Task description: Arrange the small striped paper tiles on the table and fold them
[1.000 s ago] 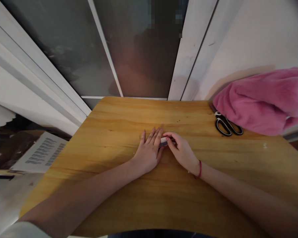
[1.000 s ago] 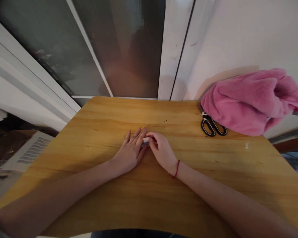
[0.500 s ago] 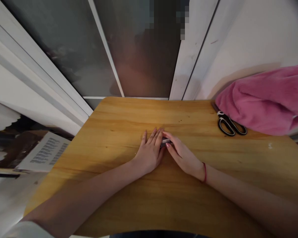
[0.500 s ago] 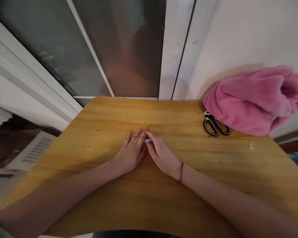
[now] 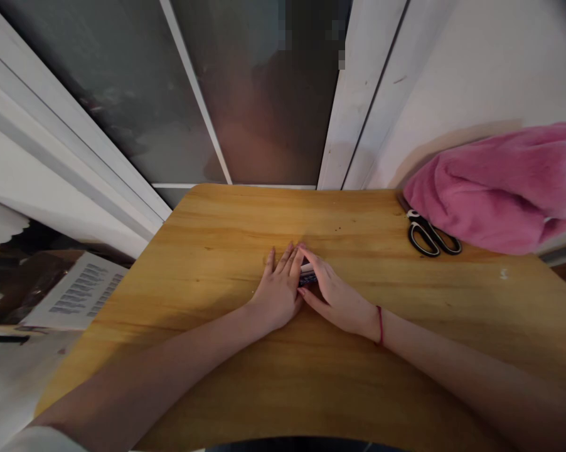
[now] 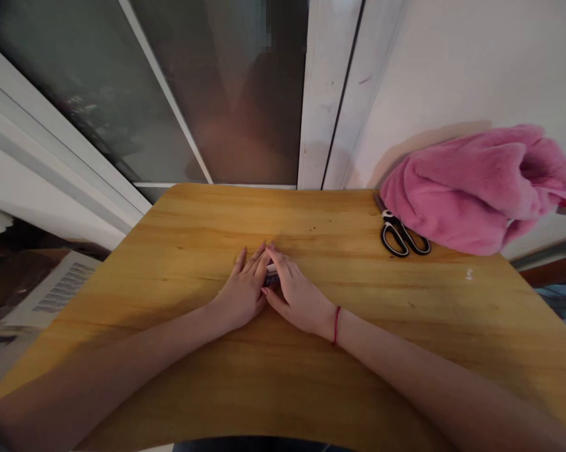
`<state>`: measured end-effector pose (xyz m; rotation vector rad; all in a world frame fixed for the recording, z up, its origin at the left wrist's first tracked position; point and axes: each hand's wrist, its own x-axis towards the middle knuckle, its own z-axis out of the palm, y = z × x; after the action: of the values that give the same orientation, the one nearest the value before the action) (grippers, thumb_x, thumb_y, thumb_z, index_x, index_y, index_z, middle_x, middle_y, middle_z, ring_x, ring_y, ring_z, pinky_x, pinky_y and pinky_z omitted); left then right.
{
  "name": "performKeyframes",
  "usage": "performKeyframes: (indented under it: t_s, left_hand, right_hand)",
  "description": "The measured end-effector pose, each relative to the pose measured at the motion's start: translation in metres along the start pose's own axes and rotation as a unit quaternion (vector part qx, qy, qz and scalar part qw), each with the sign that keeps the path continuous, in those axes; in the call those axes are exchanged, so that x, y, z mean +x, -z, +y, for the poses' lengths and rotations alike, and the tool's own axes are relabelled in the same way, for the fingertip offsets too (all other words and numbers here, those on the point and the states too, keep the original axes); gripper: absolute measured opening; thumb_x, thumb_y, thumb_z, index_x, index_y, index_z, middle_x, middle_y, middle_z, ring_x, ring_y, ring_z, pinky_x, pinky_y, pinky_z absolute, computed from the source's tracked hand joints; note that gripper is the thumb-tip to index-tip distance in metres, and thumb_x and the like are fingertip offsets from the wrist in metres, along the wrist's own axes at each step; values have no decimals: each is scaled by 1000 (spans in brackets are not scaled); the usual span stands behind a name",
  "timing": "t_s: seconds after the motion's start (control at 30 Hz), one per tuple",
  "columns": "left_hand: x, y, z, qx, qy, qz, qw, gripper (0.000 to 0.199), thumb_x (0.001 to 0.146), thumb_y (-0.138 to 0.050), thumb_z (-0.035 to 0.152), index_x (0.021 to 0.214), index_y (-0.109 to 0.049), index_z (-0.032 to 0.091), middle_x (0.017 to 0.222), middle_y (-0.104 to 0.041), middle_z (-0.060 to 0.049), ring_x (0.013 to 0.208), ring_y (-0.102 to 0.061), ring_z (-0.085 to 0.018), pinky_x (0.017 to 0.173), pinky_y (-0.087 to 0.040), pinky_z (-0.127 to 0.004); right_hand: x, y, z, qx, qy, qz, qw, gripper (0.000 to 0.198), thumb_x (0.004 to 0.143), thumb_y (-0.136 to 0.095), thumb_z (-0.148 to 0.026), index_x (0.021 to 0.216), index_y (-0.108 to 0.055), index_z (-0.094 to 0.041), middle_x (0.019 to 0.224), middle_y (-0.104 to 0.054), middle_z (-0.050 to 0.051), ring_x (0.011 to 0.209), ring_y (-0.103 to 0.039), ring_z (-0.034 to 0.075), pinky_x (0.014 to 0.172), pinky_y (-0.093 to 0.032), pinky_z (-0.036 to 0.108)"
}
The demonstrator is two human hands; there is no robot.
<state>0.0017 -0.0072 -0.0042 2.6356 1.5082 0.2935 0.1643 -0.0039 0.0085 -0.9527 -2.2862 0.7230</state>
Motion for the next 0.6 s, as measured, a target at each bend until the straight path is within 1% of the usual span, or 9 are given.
performKeyframes:
  t_s: [0.27,0.43,0.6]
  left_hand:
    - [0,3,2,-11,9,4,1000,74,77,-38,19,140,-1,4,147,-19,-20,138,-6,-26,110,-6,-53]
    - [0,4,1,-14,5,-7,1000,72,79,-37,19,140,-3,4,148,-19,-19,138,-5,-26,110,-6,-53]
    - [0,4,1,-16,6,-5,1000,69,82,-36,23,140,-4,3,148,-19,-19,138,-6,-26,110,-5,-53]
  right_hand:
    - [0,2,-1,7,9,6,1000,69,86,-45,-25,144,-8,-22,147,-25,11,134,-25,22,108,-30,47]
    - [0,2,1,22,-4,7,1000,66,88,-43,-26,143,-7,-23,148,-22,9,136,-22,20,110,-27,46]
    - [0,1,2,17,-8,2,1000,69,88,-44,-28,144,-2,-25,149,-21,9,136,-20,21,109,-27,47]
